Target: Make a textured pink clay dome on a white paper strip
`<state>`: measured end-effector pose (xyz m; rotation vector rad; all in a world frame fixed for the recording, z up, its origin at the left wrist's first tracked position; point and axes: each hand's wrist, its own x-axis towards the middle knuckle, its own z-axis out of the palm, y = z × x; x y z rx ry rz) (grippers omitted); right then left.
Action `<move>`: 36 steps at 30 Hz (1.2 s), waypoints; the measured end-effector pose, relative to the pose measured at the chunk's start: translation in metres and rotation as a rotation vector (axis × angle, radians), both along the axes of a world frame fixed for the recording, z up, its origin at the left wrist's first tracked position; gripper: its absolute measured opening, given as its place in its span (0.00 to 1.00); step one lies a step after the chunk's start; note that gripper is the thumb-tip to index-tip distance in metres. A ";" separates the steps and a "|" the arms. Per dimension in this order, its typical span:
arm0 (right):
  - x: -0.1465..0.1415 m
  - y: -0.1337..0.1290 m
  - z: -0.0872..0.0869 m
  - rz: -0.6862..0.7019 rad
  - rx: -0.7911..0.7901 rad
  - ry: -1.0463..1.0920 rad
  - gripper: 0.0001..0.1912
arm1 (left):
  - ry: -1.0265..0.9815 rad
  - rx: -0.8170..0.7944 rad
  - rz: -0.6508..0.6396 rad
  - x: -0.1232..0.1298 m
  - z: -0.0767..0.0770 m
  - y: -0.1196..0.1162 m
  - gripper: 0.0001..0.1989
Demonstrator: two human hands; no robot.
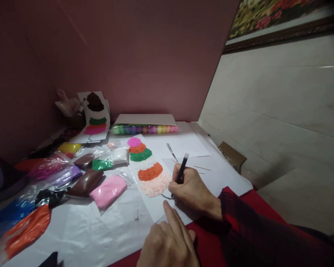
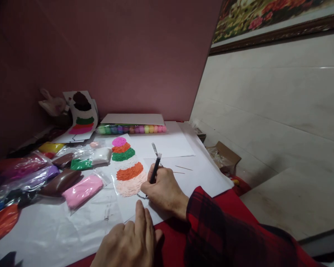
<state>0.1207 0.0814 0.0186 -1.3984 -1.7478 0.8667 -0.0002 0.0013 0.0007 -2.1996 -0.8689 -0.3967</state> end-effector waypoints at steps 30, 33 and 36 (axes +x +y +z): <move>0.000 0.001 -0.001 -0.023 -0.001 -0.011 0.07 | -0.008 0.010 0.004 0.000 -0.001 0.001 0.15; 0.000 0.001 -0.001 -0.015 -0.011 -0.007 0.06 | 0.000 0.012 0.018 0.000 -0.001 0.000 0.16; 0.000 0.000 0.000 0.000 -0.026 0.003 0.07 | -0.003 -0.002 0.020 0.000 -0.002 0.000 0.15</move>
